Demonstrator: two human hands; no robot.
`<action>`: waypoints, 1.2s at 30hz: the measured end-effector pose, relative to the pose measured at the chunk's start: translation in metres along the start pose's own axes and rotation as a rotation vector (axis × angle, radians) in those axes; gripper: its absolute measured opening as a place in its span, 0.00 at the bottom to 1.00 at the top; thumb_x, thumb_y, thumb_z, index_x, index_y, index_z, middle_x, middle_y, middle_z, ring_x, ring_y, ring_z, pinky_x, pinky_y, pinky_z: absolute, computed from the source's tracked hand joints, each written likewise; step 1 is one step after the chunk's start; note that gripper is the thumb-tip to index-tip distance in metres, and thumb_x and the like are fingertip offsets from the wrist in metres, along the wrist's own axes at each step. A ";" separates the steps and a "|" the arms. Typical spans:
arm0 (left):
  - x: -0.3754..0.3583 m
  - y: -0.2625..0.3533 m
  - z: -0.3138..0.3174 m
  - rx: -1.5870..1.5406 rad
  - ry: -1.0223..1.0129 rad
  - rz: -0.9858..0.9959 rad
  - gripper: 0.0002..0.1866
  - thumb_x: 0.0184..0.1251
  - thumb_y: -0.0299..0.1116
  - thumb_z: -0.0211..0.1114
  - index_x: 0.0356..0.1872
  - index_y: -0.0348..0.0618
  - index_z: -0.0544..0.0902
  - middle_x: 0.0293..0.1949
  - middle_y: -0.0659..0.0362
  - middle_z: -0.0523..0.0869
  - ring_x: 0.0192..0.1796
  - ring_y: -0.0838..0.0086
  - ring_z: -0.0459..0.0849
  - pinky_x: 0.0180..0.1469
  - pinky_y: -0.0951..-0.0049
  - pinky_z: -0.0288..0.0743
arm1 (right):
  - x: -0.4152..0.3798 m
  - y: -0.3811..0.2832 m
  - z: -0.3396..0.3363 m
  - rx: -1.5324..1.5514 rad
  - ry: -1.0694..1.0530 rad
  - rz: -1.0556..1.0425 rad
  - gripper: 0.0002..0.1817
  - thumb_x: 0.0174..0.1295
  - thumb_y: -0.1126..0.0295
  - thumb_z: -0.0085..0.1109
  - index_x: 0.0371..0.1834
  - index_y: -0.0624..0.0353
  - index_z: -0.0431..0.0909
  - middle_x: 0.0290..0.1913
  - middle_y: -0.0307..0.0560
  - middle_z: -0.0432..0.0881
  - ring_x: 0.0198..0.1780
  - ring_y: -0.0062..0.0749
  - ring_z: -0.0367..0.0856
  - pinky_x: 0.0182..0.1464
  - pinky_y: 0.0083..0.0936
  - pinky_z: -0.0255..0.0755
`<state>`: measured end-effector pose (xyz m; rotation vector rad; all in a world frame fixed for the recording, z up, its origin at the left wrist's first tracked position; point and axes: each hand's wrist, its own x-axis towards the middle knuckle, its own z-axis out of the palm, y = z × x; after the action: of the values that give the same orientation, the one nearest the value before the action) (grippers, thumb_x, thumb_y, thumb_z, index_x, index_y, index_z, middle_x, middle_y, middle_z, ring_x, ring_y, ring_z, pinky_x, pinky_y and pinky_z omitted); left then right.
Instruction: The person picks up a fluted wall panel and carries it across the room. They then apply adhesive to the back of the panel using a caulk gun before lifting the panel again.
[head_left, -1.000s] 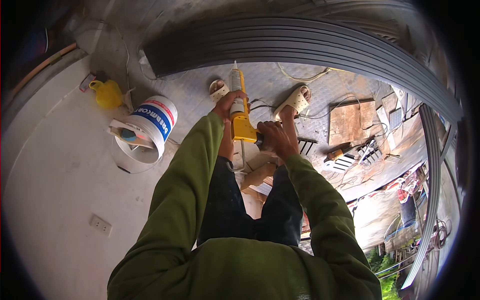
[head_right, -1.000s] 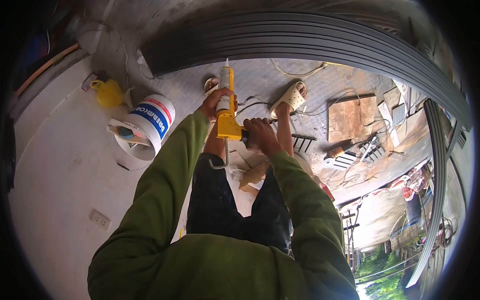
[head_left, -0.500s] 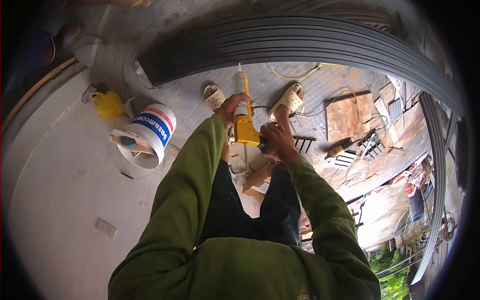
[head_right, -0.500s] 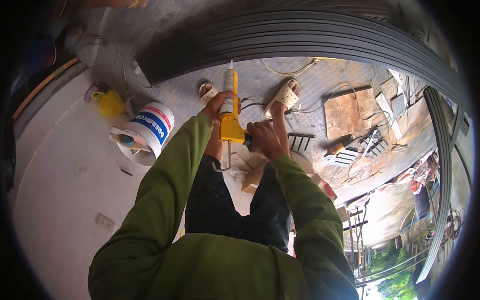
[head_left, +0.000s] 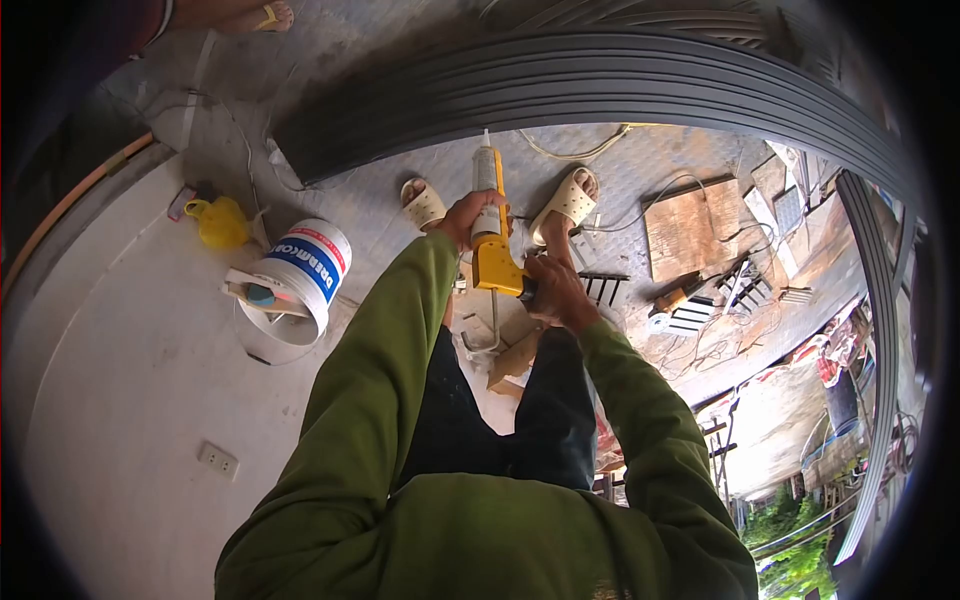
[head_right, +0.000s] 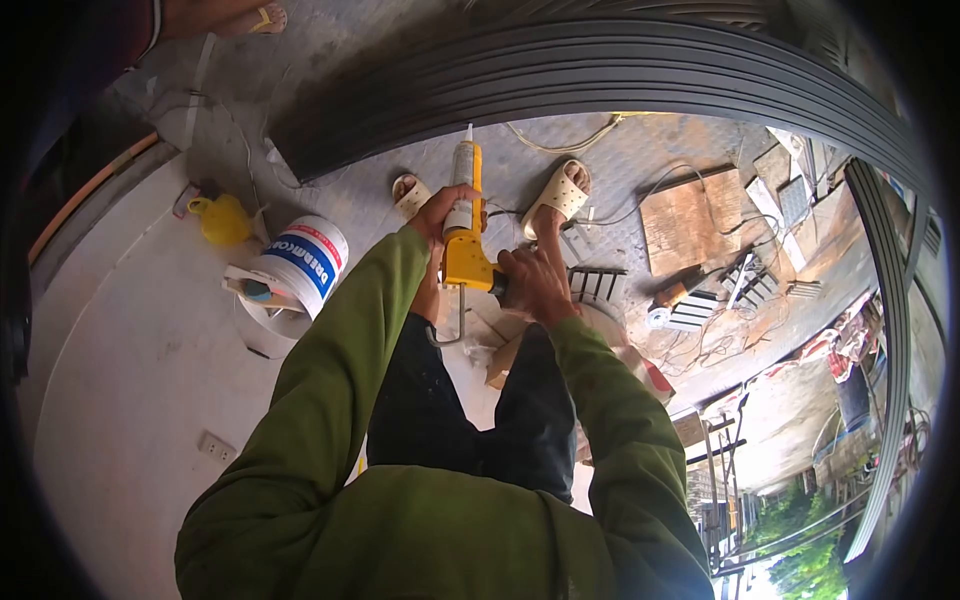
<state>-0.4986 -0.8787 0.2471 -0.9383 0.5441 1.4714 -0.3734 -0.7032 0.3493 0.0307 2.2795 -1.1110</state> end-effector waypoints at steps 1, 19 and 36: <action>0.000 0.000 0.003 0.015 0.014 -0.007 0.10 0.58 0.32 0.63 0.36 0.39 0.74 0.26 0.53 0.80 0.26 0.63 0.84 0.33 0.61 0.82 | -0.001 0.001 -0.001 0.000 -0.029 0.020 0.19 0.43 0.71 0.67 0.40 0.58 0.74 0.38 0.51 0.80 0.47 0.50 0.79 0.54 0.40 0.68; 0.022 -0.005 0.064 0.088 0.004 -0.044 0.12 0.57 0.33 0.66 0.37 0.40 0.75 0.28 0.56 0.80 0.30 0.65 0.84 0.36 0.62 0.83 | -0.028 0.025 -0.030 0.072 0.128 0.062 0.17 0.44 0.69 0.66 0.37 0.58 0.72 0.35 0.52 0.78 0.42 0.55 0.78 0.49 0.44 0.66; 0.047 -0.013 0.117 0.203 0.037 -0.028 0.14 0.58 0.33 0.66 0.40 0.38 0.74 0.30 0.55 0.81 0.30 0.65 0.85 0.36 0.62 0.83 | -0.052 0.046 -0.064 0.071 0.196 0.078 0.13 0.49 0.66 0.64 0.35 0.56 0.72 0.34 0.50 0.79 0.40 0.49 0.79 0.46 0.39 0.66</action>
<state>-0.5097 -0.7566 0.2769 -0.8108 0.6908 1.3480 -0.3508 -0.6147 0.3742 0.2657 2.3859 -1.1931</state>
